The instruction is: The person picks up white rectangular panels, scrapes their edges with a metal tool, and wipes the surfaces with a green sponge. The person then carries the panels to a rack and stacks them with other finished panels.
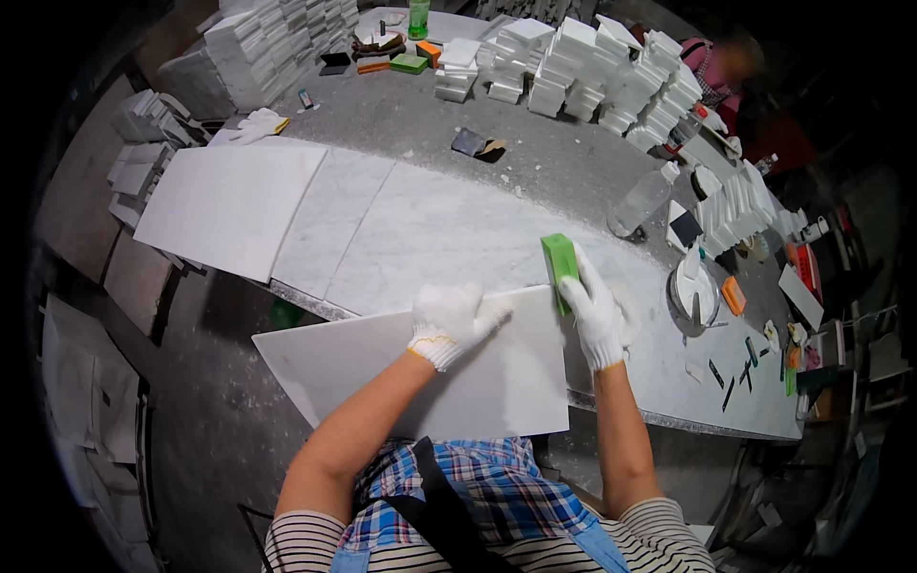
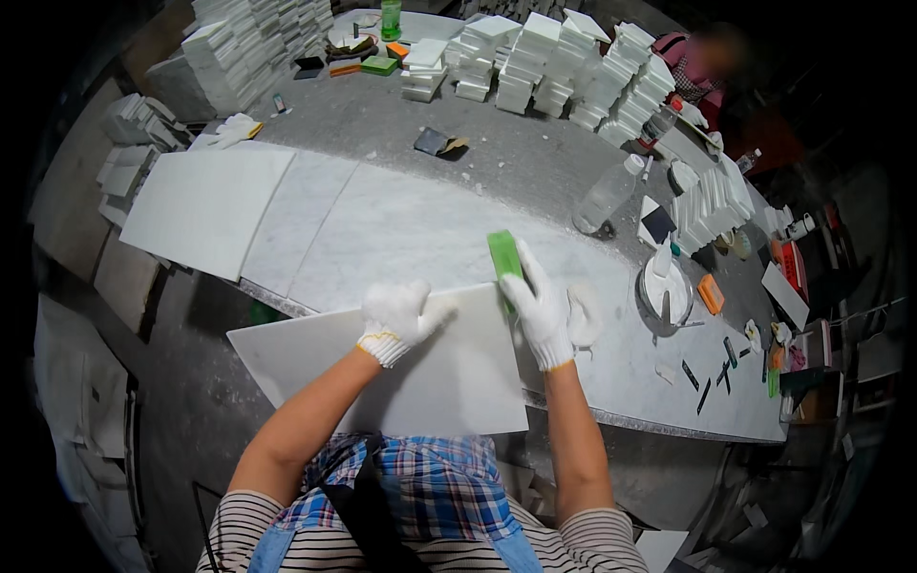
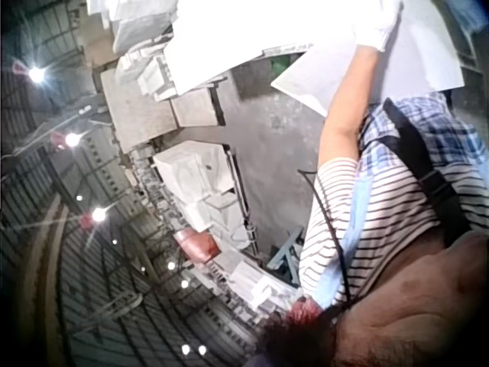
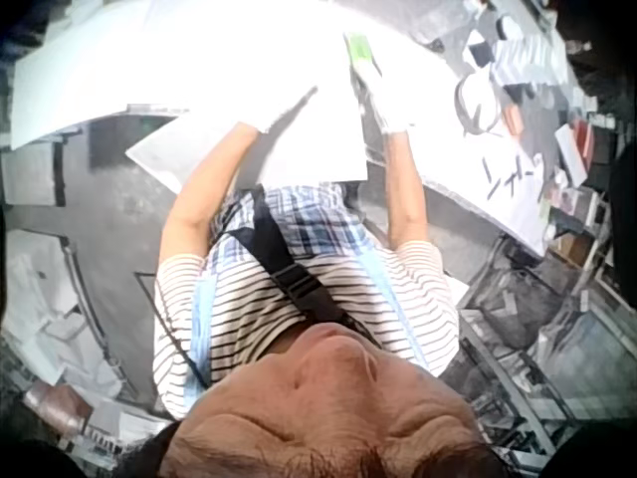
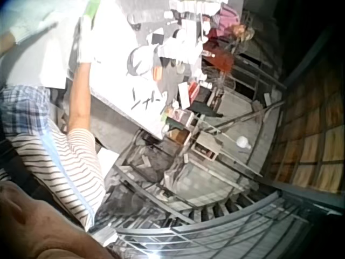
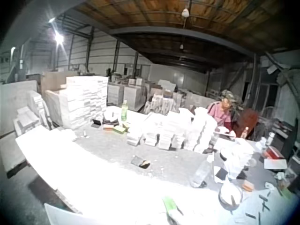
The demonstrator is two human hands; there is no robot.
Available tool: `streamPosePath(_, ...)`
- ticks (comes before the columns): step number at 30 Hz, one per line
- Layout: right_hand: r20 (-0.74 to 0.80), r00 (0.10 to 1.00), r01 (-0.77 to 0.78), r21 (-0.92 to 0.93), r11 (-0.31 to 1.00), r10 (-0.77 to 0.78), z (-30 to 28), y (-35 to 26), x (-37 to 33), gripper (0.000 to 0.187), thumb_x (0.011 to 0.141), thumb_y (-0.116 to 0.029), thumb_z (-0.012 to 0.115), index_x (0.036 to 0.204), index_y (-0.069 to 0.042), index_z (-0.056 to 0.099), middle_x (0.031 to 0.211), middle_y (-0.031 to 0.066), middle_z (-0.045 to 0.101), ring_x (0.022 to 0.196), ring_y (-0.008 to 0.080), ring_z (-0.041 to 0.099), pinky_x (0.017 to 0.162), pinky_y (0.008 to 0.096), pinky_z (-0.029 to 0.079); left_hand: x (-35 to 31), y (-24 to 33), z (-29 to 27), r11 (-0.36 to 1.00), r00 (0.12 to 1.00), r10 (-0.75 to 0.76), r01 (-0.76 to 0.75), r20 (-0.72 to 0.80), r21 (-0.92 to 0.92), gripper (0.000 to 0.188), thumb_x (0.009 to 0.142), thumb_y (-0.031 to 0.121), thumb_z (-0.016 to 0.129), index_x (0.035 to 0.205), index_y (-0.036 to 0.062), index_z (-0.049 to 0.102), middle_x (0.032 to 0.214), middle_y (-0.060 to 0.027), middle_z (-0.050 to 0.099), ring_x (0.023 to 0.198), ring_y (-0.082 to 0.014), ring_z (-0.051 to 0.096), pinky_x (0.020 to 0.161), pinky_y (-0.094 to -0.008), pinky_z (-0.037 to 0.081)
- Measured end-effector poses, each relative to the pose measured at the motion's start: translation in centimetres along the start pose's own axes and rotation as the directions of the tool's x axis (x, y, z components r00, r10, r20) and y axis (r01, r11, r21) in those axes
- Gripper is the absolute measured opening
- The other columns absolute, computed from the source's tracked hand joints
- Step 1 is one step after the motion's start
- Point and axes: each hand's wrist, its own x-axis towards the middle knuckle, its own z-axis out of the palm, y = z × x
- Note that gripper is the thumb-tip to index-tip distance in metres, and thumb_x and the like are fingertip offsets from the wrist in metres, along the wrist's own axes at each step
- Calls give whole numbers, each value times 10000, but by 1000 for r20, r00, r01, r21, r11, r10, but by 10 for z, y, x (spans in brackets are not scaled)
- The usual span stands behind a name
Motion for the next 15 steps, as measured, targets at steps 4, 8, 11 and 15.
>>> streamPosePath(4,-50,973,-195,335,922,224,-12,40,2,462,969,-254,556,1325,40,561,1256,132,634,1114,213,601,967,331,450,0,-2,0,1000,998,23,-23,-52,2,572,797,626,631,618,84,594,556,-141,576,471,-341,558,459,-447,425)
streamPosePath(8,-13,905,-419,156,894,426,-50,91,-4,373,965,-299,558,1137,6,687,1007,92,720,893,230,660,829,355,503,-4,-4,3,1000,998,8,-10,-70,-30,572,796,628,627,620,84,596,560,-140,578,484,-340,565,470,-442,429)
streamPosePath(11,-172,975,-213,-548,809,141,-55,89,-5,350,929,-325,591,1121,-57,707,927,118,729,850,292,669,804,391,516,-2,-3,2,1000,1000,-18,18,-16,-21,565,794,622,630,620,86,596,567,-142,585,494,-340,571,482,-443,433)
streamPosePath(15,-361,930,-179,-610,772,-69,-41,55,-13,395,860,-355,637,1186,-136,685,1031,162,707,941,354,651,895,426,493,-2,1,-4,999,998,-47,46,41,11,550,780,603,642,656,67,652,618,-156,628,541,-343,615,520,-441,480)
